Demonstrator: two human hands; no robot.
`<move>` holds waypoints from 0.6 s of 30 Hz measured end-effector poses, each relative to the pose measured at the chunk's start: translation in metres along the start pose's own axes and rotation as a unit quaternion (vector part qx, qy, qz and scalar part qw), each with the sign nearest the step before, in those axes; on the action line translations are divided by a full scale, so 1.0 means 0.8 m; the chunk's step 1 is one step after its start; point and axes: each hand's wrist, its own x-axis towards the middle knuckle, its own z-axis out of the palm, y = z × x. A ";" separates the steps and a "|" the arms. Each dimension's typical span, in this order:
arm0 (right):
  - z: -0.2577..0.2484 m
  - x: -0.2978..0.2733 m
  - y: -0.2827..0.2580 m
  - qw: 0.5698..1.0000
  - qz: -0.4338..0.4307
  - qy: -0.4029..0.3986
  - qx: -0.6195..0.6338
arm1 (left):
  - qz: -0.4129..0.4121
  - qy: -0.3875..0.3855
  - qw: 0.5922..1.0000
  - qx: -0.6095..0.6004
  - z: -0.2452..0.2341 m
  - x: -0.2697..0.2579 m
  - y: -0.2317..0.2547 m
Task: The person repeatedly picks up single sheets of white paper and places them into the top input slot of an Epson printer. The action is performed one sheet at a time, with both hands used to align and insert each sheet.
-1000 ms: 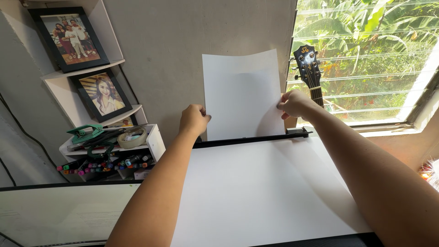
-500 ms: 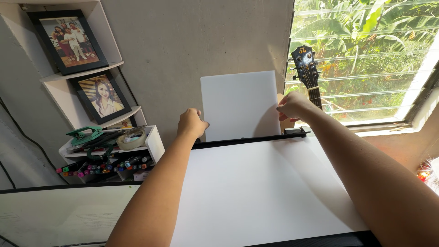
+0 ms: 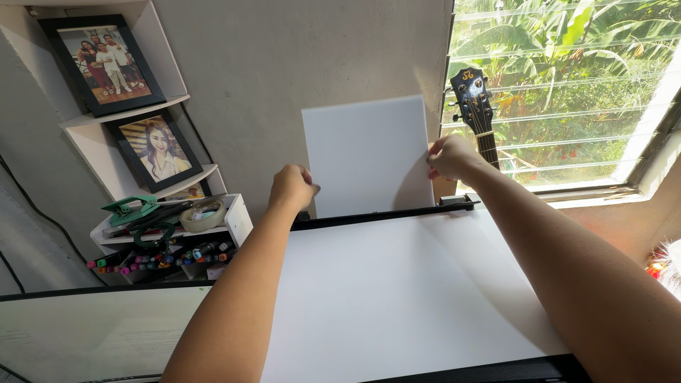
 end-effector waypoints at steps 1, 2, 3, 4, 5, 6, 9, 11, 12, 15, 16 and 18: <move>0.001 0.000 0.001 1.000 0.014 -0.023 -0.016 | 0.011 -0.010 1.000 0.019 0.001 0.001 -0.003; 0.001 0.000 0.003 0.998 0.027 -0.042 -0.042 | 0.021 -0.020 0.999 0.038 0.002 0.002 -0.005; 0.003 -0.001 0.007 0.995 0.040 -0.061 -0.068 | 0.016 -0.027 0.999 0.032 0.003 0.004 -0.006; 0.003 0.000 0.010 0.991 0.053 -0.080 -0.094 | 0.010 -0.035 0.999 0.027 0.005 0.006 -0.008; 0.004 0.003 0.012 0.993 0.045 -0.073 -0.083 | 0.004 -0.041 0.999 0.022 0.005 0.008 -0.010; 0.003 0.006 0.014 0.994 0.037 -0.067 -0.073 | 0.004 -0.039 0.999 0.009 0.006 0.012 -0.012; 0.006 0.016 0.024 0.993 0.040 -0.069 -0.090 | 0.015 -0.062 0.997 0.031 0.008 0.019 -0.016; 0.006 0.022 0.031 0.987 0.055 -0.086 -0.122 | 0.038 -0.111 0.985 0.126 0.009 0.021 -0.019; 0.006 0.024 0.033 0.983 0.065 -0.099 -0.141 | 0.041 -0.126 0.982 0.134 0.009 0.020 -0.018; 0.003 0.022 0.024 0.984 0.036 -0.068 -0.158 | 0.060 -0.122 0.981 0.140 -0.005 0.011 -0.016; 0.004 0.017 0.014 0.986 0.016 -0.046 -0.157 | 0.078 -0.093 0.984 0.132 -0.016 0.007 -0.011; -0.013 0.000 -0.016 0.974 -0.023 -0.011 -0.223 | 0.088 -0.078 0.988 0.105 -0.049 -0.003 0.005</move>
